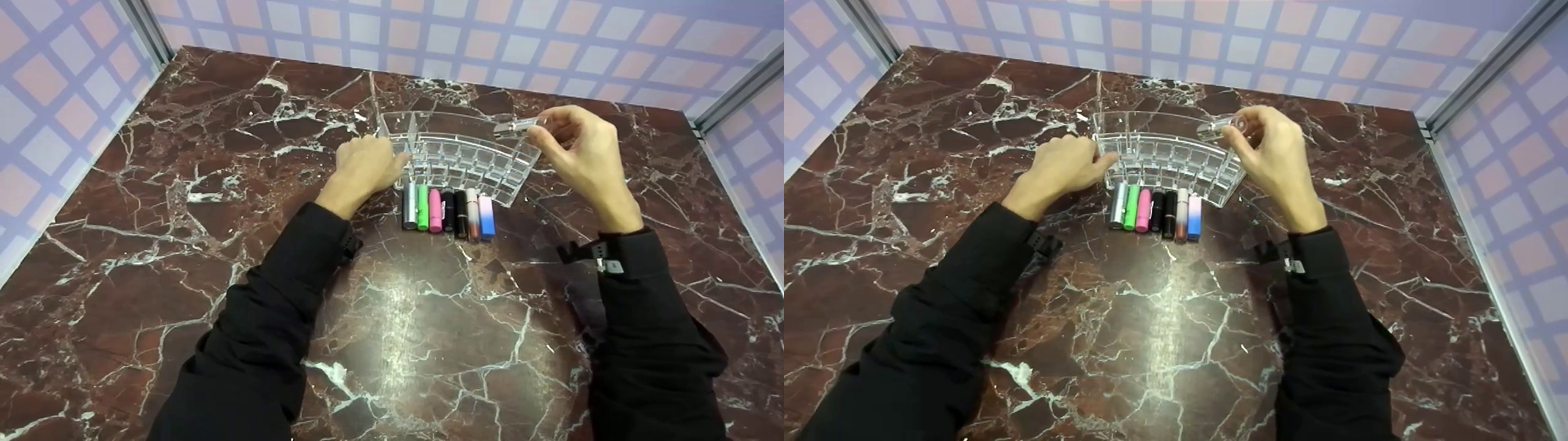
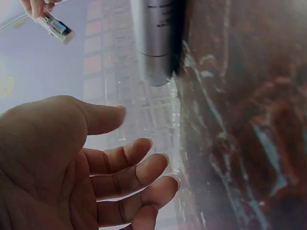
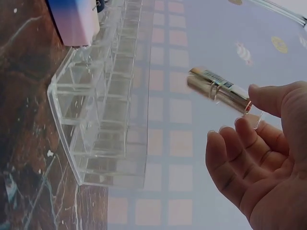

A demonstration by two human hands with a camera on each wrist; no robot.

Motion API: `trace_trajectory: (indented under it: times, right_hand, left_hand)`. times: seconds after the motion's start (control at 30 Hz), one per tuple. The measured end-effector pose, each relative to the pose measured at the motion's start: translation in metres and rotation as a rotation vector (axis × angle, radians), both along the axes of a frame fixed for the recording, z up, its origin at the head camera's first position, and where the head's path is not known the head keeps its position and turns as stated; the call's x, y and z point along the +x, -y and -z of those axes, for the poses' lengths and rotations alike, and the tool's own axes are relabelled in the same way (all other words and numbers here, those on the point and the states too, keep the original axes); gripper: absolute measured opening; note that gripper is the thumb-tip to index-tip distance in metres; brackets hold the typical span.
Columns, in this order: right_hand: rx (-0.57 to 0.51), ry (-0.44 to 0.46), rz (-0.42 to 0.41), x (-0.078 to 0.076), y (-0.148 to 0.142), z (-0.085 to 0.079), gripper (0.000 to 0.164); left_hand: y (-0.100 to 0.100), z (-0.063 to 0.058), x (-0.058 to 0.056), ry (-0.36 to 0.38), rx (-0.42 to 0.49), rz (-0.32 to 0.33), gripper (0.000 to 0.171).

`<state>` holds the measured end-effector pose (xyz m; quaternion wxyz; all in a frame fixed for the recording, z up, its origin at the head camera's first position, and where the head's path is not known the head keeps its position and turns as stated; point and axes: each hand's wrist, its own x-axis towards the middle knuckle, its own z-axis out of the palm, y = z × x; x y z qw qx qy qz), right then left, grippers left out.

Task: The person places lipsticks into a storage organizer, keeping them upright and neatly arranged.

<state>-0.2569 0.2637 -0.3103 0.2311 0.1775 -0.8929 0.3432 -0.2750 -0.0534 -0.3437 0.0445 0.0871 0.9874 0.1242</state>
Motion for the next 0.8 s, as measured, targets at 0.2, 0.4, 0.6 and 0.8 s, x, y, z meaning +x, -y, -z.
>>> trace_trajectory:
  times: [0.2, 0.4, 0.6, 0.8]
  right_hand:
    - [0.017, 0.046, 0.048, 0.001, -0.006, -0.004, 0.036]
    - [0.077, 0.063, 0.049, 0.000, -0.012, -0.003, 0.032]
    - [0.138, 0.084, 0.066, 0.000, -0.015, -0.003, 0.024]
    - [0.173, 0.153, 0.076, 0.000, -0.014, -0.002, 0.022]
  left_hand:
    - [0.002, 0.003, -0.003, 0.064, -0.009, -0.018, 0.057]
    - [0.003, 0.005, -0.004, 0.098, 0.024, 0.001, 0.055]
    - [0.002, 0.005, -0.004, 0.104, 0.031, -0.003, 0.053]
    - [0.002, 0.005, -0.005, 0.112, 0.026, -0.016, 0.054]
